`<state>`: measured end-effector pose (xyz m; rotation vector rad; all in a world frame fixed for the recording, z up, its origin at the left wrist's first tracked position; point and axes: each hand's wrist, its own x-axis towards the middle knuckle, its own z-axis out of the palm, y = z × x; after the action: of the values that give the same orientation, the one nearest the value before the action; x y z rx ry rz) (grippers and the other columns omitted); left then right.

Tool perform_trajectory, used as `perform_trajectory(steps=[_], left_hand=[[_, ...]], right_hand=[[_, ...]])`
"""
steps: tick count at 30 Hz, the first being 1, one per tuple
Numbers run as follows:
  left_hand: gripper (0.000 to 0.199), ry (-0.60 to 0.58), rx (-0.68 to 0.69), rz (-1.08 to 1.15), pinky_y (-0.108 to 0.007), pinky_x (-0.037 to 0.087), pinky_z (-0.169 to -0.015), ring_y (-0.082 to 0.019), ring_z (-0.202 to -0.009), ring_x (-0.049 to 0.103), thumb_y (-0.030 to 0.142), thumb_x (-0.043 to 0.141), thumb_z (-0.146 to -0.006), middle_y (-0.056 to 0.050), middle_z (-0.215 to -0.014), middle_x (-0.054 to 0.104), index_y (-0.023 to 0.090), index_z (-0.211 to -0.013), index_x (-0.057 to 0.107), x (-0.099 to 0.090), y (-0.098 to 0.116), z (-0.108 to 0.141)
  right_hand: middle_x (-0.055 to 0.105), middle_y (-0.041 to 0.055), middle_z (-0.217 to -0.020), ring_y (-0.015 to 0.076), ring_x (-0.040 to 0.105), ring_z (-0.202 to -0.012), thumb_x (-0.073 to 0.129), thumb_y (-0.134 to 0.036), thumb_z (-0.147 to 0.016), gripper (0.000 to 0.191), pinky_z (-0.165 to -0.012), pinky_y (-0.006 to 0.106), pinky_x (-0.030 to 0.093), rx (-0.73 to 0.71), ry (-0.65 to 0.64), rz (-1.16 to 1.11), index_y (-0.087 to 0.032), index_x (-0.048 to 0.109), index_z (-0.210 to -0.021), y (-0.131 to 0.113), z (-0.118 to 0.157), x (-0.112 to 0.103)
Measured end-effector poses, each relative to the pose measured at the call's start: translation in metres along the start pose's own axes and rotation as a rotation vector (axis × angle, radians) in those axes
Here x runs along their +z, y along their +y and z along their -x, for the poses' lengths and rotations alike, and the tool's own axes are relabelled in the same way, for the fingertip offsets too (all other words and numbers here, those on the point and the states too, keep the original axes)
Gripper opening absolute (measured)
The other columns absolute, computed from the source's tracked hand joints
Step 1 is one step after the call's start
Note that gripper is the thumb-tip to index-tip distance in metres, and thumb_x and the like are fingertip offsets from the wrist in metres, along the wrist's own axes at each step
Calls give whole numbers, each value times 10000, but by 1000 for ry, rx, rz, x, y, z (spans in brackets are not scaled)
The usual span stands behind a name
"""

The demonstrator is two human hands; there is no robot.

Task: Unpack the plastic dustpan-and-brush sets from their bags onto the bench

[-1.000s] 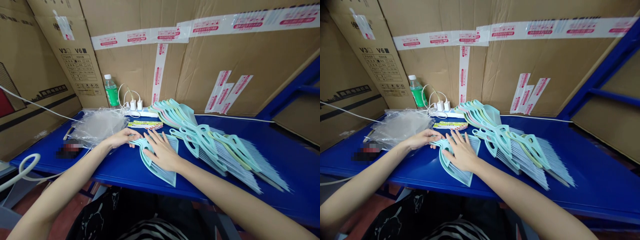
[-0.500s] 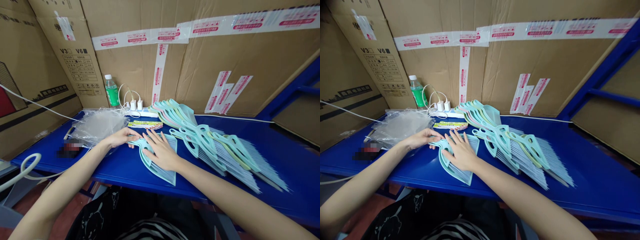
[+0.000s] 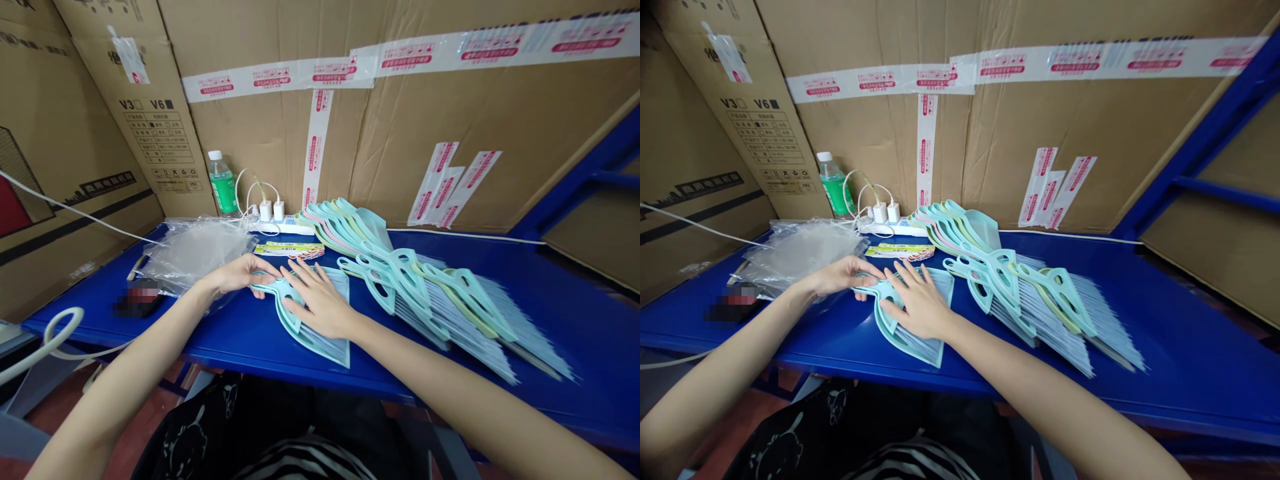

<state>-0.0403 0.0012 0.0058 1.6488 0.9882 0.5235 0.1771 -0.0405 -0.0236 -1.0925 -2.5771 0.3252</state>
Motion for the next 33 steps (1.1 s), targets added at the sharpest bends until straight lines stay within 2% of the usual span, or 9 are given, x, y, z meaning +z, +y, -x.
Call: perform_trajectory(steps=[7,13,15,17,22,24,29,33], left_hand=[[513,30,-41,-3,-222,502,-470,-106,-501,595,484,850,-577,-16,-662,684,134,-934,735,1,1,3],[436,11,16,-88,-228,485,-534,-93,-527,578,492,795,-637,2,-664,651,127,-857,701,2,4,3],[369,-26,84,-194,-226,478,-587,-102,-599,585,471,759,-679,-7,-705,661,134,-810,688,1,7,5],[293,-9,172,-353,-230,476,-640,-120,-680,590,434,701,-742,-20,-749,677,145,-791,687,1,12,8],[253,293,331,-627,-274,509,-755,-161,-815,628,350,496,-878,-51,-890,703,167,-895,671,3,23,7],[242,348,360,-759,-296,516,-803,-170,-862,643,286,465,-884,-65,-962,704,165,-958,662,5,26,-1],[326,200,255,-1213,-337,487,-915,-224,-1061,637,120,420,-878,-134,-1148,678,124,-1122,637,11,33,-35],[375,147,149,-1390,-279,467,-927,-212,-1146,612,144,449,-909,-116,-1268,637,157,-1261,578,11,33,-56]], right_hand=[[139,104,-1590,276,10,-1464,259,-542,-987,677,-1171,565,85,-18,-28,-3,-129,239,-1523,1,-1,0],[147,109,-1587,259,3,-1464,230,-552,-988,679,-1171,568,86,-29,-25,-8,-131,246,-1520,0,-1,1],[157,121,-1584,265,7,-1462,262,-532,-989,666,-1173,564,84,-30,-30,-20,-128,254,-1518,-1,-1,0],[167,129,-1581,276,14,-1461,305,-510,-986,656,-1173,564,89,-39,-34,-37,-129,258,-1518,-1,-2,-1],[242,136,-1565,265,107,-1463,367,-494,-970,652,-1181,537,137,-102,6,-89,-105,320,-1491,2,-5,-1],[308,143,-1543,262,155,-1458,378,-472,-972,613,-1178,526,176,-119,35,-100,-96,388,-1456,3,-5,0],[504,143,-1423,263,313,-1410,398,-363,-989,456,-1165,511,241,-176,98,-33,-104,543,-1335,-1,-1,-3],[611,105,-1310,257,435,-1337,446,-341,-980,357,-1130,493,321,-261,115,43,-166,621,-1238,-4,5,-8]])
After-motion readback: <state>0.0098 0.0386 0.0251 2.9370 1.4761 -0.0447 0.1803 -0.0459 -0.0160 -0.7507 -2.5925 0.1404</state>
